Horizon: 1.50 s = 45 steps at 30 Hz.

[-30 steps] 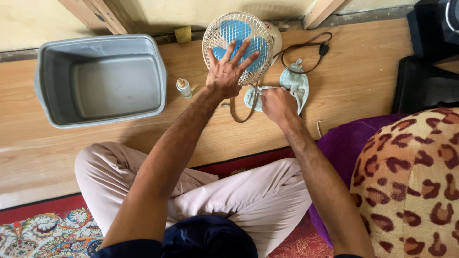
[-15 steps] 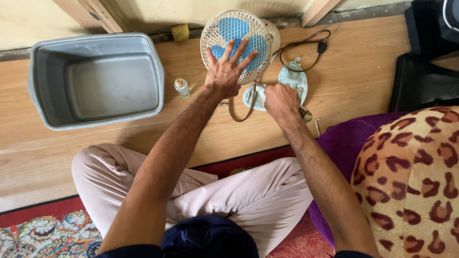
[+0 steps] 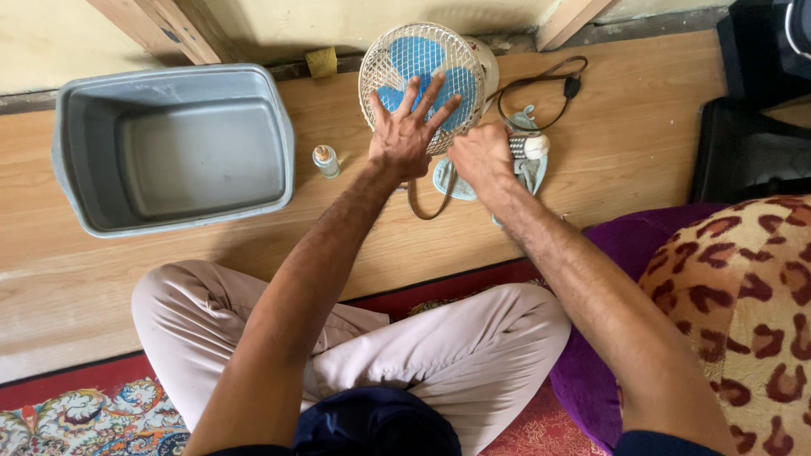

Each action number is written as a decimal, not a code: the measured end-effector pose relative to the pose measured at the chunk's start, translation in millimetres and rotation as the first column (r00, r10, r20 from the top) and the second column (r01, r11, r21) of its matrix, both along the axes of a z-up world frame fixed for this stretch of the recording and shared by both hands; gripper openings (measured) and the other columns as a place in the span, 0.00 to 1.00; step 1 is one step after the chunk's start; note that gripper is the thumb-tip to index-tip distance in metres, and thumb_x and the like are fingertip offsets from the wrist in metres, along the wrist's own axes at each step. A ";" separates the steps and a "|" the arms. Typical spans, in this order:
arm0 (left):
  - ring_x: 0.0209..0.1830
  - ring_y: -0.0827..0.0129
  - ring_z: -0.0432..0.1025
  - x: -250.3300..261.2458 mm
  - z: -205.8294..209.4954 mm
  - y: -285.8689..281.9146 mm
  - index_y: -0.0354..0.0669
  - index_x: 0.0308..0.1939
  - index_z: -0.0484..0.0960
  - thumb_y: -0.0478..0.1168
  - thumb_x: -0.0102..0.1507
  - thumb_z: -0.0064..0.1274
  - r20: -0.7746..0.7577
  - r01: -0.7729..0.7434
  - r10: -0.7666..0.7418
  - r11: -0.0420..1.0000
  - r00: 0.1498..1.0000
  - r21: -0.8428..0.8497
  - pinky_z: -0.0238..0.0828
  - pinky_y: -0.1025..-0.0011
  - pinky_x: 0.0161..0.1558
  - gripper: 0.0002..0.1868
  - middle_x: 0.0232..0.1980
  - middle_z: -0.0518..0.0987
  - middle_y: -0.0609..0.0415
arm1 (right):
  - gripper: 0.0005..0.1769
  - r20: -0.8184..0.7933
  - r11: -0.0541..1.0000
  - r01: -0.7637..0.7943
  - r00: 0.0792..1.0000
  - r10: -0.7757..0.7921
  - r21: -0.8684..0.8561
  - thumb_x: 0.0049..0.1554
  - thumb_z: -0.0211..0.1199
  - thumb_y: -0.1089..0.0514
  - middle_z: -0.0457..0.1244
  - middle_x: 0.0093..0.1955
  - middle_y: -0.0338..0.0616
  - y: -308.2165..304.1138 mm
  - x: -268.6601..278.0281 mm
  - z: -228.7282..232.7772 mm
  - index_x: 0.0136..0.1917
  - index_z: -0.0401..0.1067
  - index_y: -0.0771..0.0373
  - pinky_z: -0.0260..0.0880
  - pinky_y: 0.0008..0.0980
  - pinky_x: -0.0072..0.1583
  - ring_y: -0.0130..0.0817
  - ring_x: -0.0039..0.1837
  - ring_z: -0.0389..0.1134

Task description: The person sits on the floor and uses a screwdriver to remove screws from the front grille of a small electric fan. They then remove the grille and the fan blade, placing the parts on the floor.

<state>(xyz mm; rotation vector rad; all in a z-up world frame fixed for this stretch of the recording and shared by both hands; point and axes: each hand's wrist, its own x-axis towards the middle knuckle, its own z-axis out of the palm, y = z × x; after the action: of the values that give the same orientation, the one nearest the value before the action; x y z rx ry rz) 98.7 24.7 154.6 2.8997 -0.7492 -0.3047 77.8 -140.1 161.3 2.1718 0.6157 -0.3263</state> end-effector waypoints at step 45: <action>0.83 0.43 0.33 -9.8 7.8 -17.8 0.65 0.80 0.48 0.53 0.51 0.66 0.053 -0.094 0.098 0.993 0.994 -0.076 0.36 0.09 0.61 0.58 0.83 0.34 0.49 | 0.11 -0.068 0.017 0.083 0.909 -0.411 0.996 0.63 0.63 0.54 0.66 0.34 0.58 -44.6 -54.7 -82.2 0.42 0.75 0.63 0.66 0.52 0.39 0.59 0.37 0.68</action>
<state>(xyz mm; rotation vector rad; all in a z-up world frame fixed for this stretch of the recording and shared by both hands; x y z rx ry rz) 89.0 6.8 162.5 2.8743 -0.6132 -0.1817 23.1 -184.8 79.1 3.6944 0.2269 0.4143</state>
